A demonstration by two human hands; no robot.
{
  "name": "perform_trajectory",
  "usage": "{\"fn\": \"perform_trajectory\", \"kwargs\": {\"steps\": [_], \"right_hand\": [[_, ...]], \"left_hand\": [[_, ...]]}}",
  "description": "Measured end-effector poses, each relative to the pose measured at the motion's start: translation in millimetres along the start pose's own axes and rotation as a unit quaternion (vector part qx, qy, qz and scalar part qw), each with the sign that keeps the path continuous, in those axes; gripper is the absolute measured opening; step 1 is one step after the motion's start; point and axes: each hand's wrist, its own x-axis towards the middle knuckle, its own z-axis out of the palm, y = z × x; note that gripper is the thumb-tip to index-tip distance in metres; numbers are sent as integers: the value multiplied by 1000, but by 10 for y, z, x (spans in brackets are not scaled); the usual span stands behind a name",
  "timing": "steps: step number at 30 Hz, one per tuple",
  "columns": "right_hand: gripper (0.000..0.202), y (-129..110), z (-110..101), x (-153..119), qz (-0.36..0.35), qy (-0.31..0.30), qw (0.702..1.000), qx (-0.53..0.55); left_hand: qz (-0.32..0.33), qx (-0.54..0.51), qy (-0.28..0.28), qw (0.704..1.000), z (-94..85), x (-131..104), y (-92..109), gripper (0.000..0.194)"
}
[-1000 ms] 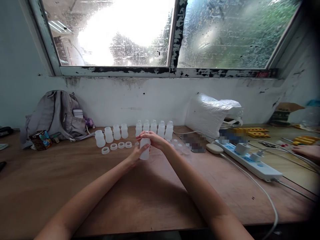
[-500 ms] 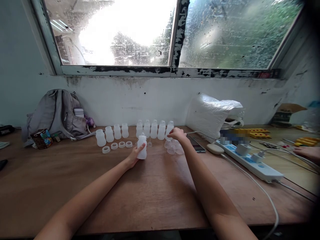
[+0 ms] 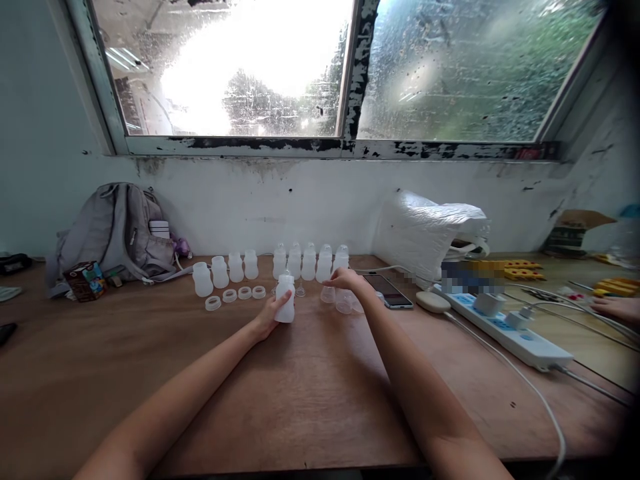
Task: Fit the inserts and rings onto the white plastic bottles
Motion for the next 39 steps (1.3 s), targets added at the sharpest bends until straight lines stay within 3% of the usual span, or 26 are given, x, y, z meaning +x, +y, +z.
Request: {"fn": "perform_trajectory", "kwargs": {"steps": [3,7,11,16,20,28,39], "right_hand": [[39,-44,26,-17,21,-31,999,-22],[29,-85,-28,-45,2,-31,999,15],[26,-94,-211,-85,-57,-16,989,137],[33,-184,-421,-195,-169,-24,890,422],[32,-326,-497,-323,-239,-67,846,472],[30,-448,-455,-397,-258,-163,853,424],[32,-491,-459,-434,-234,-175,883,368]], "left_hand": [[0,-1,-5,1000,-4,-8,-2,38],[-4,10,1,1000,4,-18,7,39],[14,32,-15,999,35,-44,25,38],[36,129,-41,990,77,-102,46,37],[41,184,-59,980,98,-139,66,39],[44,199,-61,977,97,-141,73,44],[48,216,-59,973,104,-142,72,44]]}}
